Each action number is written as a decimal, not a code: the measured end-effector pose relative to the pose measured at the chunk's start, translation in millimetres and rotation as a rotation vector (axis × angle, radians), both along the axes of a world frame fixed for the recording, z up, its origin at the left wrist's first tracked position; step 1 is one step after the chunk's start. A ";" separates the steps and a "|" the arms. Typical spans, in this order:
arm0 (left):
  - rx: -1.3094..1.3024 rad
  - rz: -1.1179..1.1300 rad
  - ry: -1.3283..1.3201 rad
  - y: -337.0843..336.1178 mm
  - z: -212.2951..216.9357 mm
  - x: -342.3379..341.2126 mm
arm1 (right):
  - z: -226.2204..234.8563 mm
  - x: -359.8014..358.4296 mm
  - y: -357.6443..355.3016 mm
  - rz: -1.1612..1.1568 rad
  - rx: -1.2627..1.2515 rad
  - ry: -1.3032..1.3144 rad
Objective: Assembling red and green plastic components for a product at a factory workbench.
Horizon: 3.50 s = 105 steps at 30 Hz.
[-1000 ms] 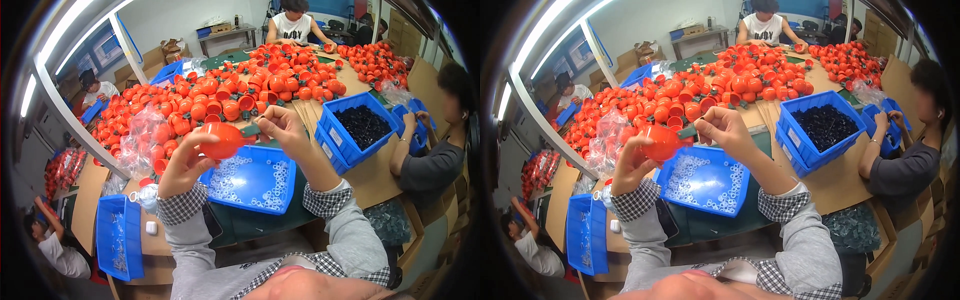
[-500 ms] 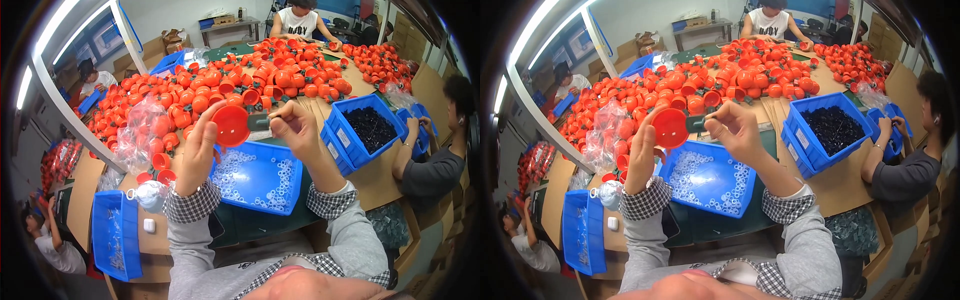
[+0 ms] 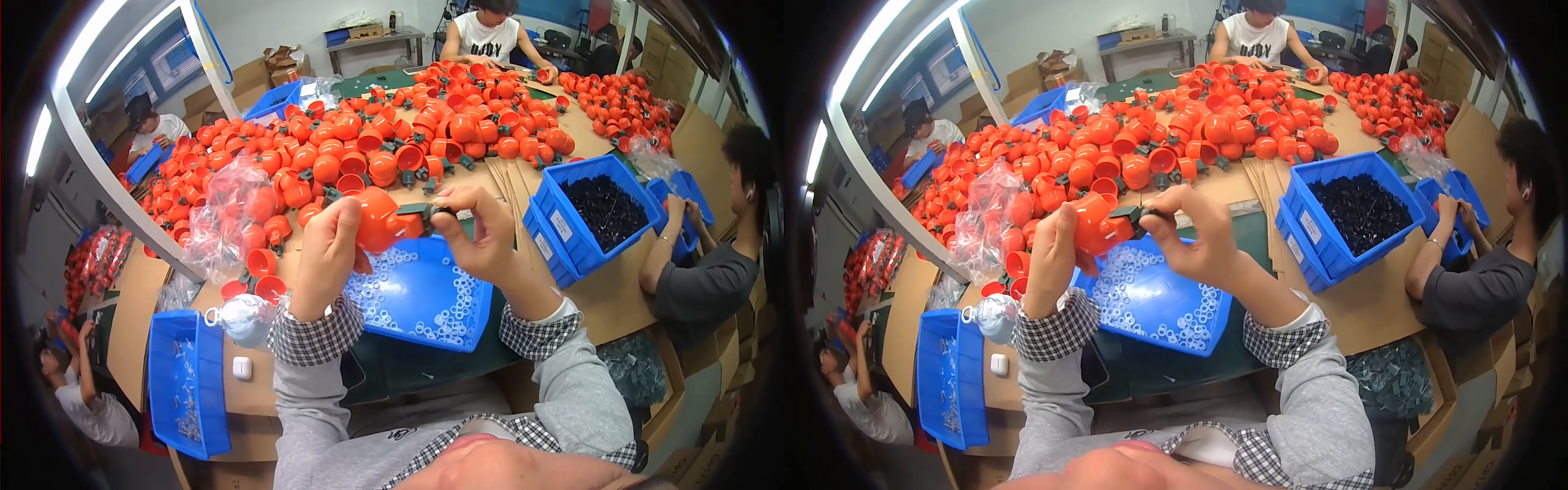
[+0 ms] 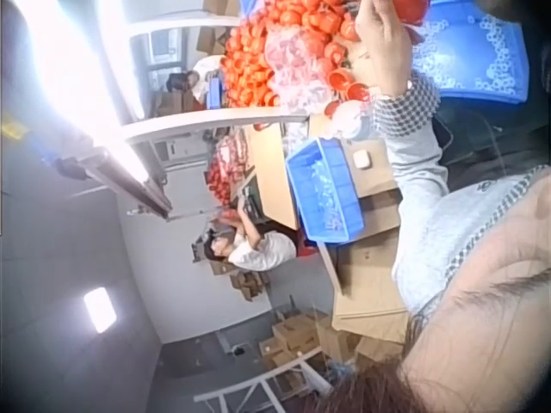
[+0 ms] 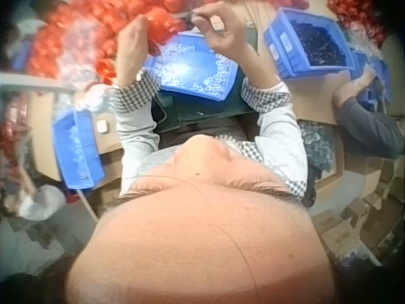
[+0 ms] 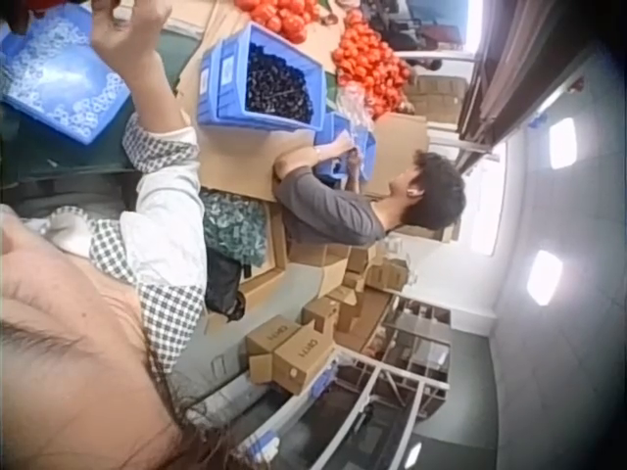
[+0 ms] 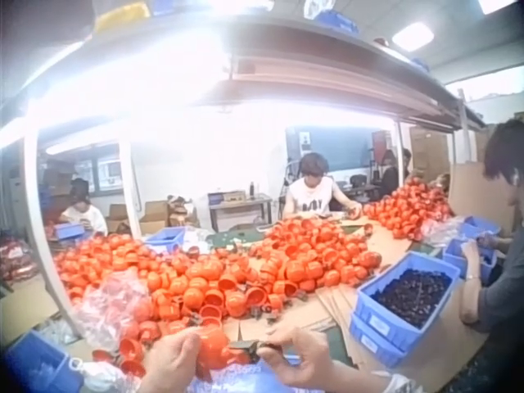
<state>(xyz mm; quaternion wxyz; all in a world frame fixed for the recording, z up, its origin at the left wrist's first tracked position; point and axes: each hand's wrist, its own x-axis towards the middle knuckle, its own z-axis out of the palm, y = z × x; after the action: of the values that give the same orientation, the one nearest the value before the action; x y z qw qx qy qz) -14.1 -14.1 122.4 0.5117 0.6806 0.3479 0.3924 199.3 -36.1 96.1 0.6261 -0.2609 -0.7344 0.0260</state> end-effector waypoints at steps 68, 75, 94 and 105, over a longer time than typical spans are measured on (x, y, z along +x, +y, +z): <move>0.004 -0.213 -0.315 3.0 -4.6 6.0 | -0.8 -4.0 -6.3 0.225 -0.248 0.356; 0.399 -0.396 -0.508 5.4 -2.1 4.1 | 3.2 9.1 -1.2 0.531 -0.478 0.654; 0.619 -0.077 -0.297 -0.2 -3.6 14.9 | 10.3 1.7 -7.2 0.376 -0.467 0.512; 0.257 -0.050 -0.377 1.1 1.4 3.3 | 17.2 1.5 -1.5 -0.215 0.024 -0.076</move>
<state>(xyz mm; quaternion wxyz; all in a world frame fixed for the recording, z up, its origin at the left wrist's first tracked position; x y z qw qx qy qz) -10.8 -13.0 123.8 0.4863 0.6633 0.1761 0.5409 200.9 -37.7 113.3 0.6000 -0.3314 -0.7257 -0.0599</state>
